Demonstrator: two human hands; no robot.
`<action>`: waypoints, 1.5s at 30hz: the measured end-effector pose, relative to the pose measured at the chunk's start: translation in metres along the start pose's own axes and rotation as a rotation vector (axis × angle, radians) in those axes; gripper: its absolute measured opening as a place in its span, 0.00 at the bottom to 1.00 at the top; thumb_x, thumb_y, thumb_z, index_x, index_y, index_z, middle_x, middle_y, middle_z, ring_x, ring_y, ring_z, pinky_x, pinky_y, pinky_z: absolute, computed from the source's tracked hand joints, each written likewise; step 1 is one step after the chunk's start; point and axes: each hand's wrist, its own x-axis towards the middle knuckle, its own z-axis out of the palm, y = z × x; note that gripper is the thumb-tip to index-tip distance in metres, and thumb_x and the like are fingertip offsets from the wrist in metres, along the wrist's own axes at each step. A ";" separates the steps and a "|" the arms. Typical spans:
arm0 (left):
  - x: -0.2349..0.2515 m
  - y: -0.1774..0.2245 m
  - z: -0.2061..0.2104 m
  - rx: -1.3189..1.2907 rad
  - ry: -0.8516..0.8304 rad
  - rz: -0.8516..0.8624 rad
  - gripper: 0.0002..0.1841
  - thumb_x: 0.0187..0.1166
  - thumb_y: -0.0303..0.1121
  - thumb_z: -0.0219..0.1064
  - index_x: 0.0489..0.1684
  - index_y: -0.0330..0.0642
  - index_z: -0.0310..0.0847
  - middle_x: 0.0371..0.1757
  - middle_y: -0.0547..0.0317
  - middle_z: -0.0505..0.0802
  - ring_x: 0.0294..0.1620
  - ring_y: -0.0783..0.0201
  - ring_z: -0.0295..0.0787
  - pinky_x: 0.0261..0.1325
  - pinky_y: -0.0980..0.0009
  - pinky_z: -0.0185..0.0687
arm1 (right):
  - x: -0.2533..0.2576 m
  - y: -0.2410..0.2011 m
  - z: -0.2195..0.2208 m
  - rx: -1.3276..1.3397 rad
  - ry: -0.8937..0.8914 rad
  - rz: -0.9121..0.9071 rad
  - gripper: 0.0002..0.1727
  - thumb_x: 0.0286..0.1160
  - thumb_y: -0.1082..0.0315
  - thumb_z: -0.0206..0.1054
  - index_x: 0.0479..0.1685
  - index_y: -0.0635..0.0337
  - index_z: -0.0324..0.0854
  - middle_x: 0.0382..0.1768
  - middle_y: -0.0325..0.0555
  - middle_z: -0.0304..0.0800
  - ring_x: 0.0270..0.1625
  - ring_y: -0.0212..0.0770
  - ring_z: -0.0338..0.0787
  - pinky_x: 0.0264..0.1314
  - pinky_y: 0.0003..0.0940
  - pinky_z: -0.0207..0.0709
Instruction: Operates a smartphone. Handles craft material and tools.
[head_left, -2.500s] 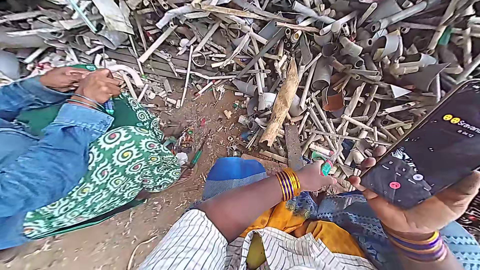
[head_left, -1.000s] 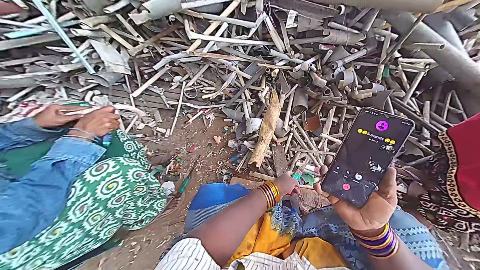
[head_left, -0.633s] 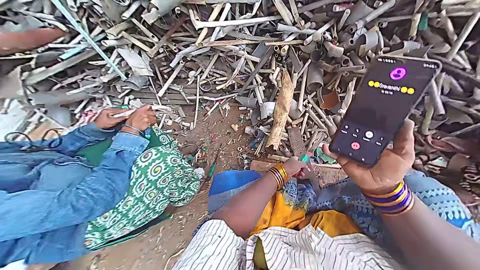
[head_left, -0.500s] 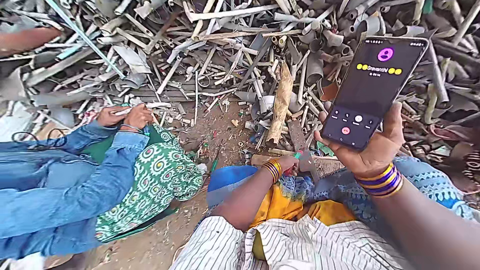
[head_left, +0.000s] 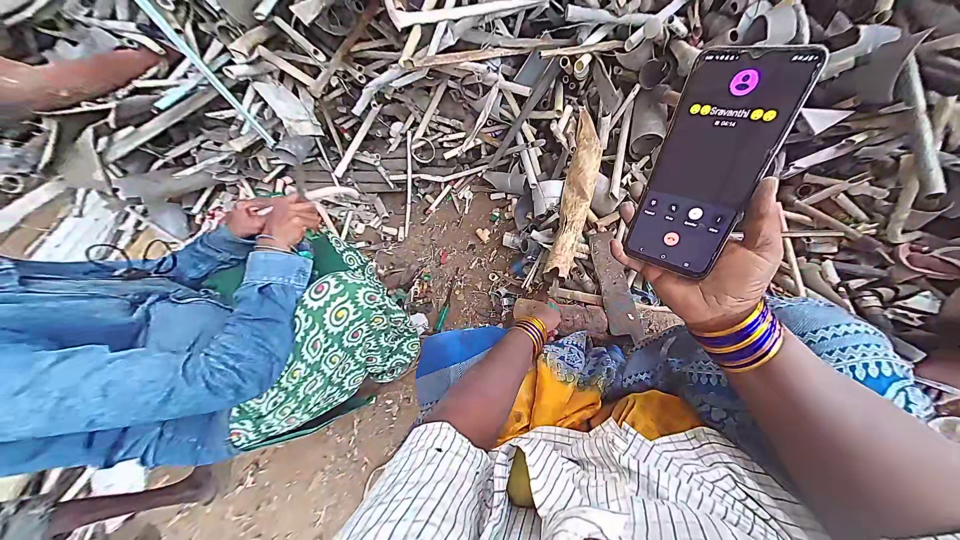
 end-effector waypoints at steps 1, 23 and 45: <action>0.000 0.003 -0.002 0.042 0.024 0.004 0.21 0.94 0.35 0.48 0.78 0.31 0.68 0.62 0.42 0.82 0.51 0.58 0.83 0.56 0.62 0.81 | 0.000 0.000 0.000 -0.004 0.002 0.000 0.38 0.78 0.25 0.48 0.76 0.40 0.74 0.74 0.54 0.81 0.74 0.61 0.82 0.67 0.63 0.81; -0.044 0.070 0.020 0.822 -0.056 0.405 0.35 0.85 0.32 0.61 0.89 0.26 0.50 0.74 0.27 0.80 0.77 0.35 0.78 0.75 0.39 0.73 | -0.016 -0.034 -0.016 -0.047 0.106 -0.135 0.41 0.72 0.24 0.54 0.73 0.43 0.78 0.70 0.59 0.84 0.68 0.65 0.86 0.62 0.67 0.83; -0.075 0.079 0.033 0.934 -0.128 0.511 0.32 0.82 0.25 0.59 0.87 0.27 0.54 0.73 0.27 0.81 0.75 0.33 0.80 0.72 0.36 0.74 | -0.032 -0.043 -0.016 -0.066 -0.043 -0.059 0.39 0.69 0.33 0.65 0.72 0.53 0.81 0.70 0.64 0.83 0.69 0.66 0.85 0.69 0.67 0.79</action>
